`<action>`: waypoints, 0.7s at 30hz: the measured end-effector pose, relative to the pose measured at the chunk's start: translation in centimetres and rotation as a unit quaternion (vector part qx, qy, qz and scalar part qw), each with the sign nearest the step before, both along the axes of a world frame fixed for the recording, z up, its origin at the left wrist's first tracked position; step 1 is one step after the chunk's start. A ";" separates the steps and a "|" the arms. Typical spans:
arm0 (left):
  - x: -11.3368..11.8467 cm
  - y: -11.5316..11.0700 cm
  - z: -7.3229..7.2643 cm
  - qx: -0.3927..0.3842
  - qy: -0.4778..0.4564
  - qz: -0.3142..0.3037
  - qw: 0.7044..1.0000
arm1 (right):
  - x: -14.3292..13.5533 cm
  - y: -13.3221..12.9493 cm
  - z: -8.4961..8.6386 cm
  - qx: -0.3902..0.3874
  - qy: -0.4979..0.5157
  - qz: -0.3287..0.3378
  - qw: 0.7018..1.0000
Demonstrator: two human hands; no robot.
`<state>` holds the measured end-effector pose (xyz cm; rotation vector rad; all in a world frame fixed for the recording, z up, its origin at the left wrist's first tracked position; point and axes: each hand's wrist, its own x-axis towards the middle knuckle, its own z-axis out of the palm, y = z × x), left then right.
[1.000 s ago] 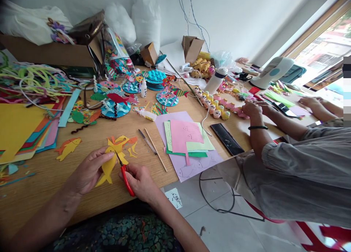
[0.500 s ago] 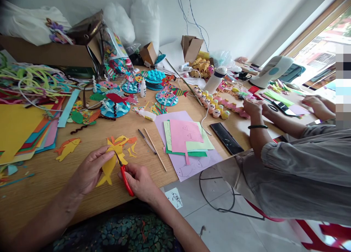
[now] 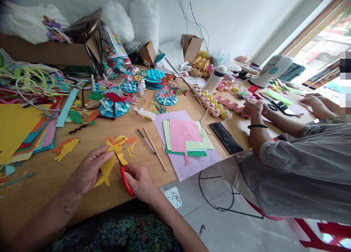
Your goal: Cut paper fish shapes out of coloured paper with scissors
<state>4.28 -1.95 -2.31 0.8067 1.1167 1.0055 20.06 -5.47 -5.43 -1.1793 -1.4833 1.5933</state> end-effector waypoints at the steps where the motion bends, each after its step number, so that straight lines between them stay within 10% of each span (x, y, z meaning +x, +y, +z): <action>1: 0.0 0.0 0.1 0.002 0.002 -0.003 1.000 | 0.0 0.0 0.0 0.002 -0.004 0.000 1.000; 21: -0.5 -0.1 -0.9 0.002 0.022 0.002 1.000 | 0.0 0.1 -0.2 0.033 -0.025 -0.003 0.999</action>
